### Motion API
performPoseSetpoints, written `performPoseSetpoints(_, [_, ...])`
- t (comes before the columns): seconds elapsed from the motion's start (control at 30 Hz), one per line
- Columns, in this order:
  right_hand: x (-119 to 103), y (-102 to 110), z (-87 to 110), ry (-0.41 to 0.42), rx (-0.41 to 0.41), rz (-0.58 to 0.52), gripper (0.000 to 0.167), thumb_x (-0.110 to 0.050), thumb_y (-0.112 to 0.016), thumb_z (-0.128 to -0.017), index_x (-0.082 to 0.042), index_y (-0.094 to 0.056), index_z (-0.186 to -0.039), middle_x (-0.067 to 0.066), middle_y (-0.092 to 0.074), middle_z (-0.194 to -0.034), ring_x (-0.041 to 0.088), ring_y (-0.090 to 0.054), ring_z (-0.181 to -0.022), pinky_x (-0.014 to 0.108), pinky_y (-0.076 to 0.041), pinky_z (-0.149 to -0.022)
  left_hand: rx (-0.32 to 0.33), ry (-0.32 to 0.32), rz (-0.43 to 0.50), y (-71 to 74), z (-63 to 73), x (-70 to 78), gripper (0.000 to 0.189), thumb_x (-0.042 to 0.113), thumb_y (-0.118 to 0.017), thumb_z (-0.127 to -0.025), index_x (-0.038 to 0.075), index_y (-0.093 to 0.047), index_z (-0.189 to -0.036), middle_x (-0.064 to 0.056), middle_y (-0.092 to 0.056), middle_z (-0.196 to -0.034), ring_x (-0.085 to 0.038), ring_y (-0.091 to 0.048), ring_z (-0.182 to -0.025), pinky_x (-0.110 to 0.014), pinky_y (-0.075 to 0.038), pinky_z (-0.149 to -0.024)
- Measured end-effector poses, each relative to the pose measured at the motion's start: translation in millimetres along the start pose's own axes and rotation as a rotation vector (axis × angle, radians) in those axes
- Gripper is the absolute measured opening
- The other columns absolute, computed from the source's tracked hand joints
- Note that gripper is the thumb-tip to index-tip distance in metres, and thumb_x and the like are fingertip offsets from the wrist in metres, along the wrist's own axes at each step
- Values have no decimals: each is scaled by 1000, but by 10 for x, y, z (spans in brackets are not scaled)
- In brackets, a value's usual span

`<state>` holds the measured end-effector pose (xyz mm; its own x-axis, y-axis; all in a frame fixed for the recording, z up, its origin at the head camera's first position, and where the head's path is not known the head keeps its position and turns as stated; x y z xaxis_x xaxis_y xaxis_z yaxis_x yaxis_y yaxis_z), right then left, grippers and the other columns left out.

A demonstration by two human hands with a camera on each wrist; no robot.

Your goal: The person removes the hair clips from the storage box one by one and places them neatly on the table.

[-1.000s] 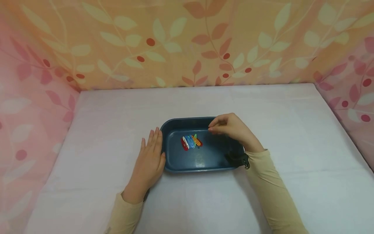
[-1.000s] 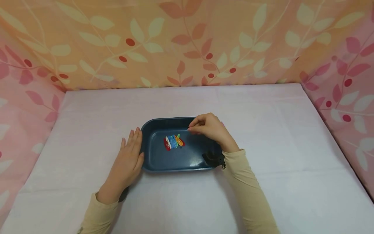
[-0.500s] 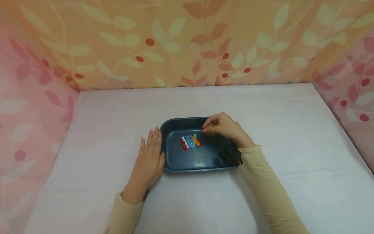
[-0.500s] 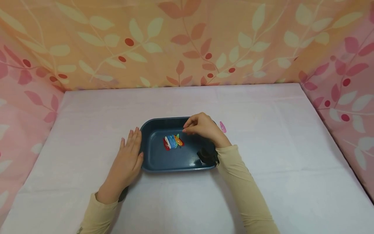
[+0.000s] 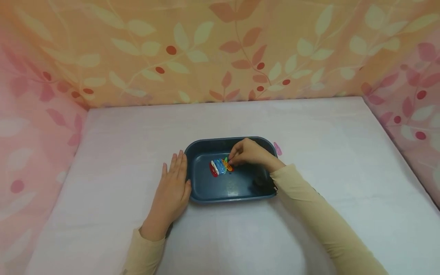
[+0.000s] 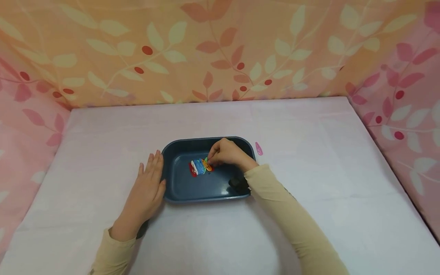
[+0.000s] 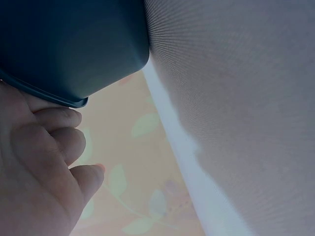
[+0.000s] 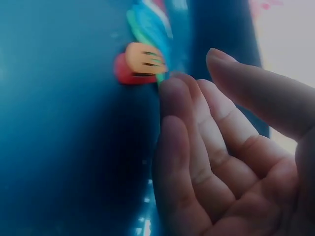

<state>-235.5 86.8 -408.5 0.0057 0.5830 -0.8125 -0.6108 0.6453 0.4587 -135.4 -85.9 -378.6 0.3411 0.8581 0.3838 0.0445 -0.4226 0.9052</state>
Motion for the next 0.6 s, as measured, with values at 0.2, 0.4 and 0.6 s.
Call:
performPoseSetpoints(0.2, [61,-36,-53,-38,24,51,11,-7,-74,-77,0,-70,-85,5,-69,-71,11,-59,-61,25,-51,-61,0,1,3,5,3,-4,65,14,-49,-91,-8,-22,-146,-19,-16,-154,-31,-9,-143,-56,-9,-110])
performPoseSetpoints(0.4, [66,-25,-84,-28,75,139,15,-13,-79,-74,-3,-71,-81,2,-69,-72,8,-59,-63,23,-49,-62,-4,6,-4,-2,3,-15,65,15,-49,-92,-7,-21,-146,-18,-15,-155,-30,-7,-143,-55,-9,-111])
performPoseSetpoints(0.6, [33,-39,-95,20,85,260,16,-19,-82,-71,-8,-70,-75,-3,-67,-66,7,-56,-60,23,-45,-57,-3,-2,2,13,9,5,64,14,-48,-92,-8,-22,-146,-19,-16,-154,-33,-11,-143,-56,-10,-110])
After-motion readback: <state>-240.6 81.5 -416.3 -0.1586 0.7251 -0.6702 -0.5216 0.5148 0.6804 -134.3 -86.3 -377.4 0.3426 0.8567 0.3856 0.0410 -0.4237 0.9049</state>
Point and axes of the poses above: each hand's wrist, its own z-axis away from the middle knuckle, its own y-axis out of the back of the hand, x = y × z, the point moved 10 cm from there along -z, towards the middle knuckle
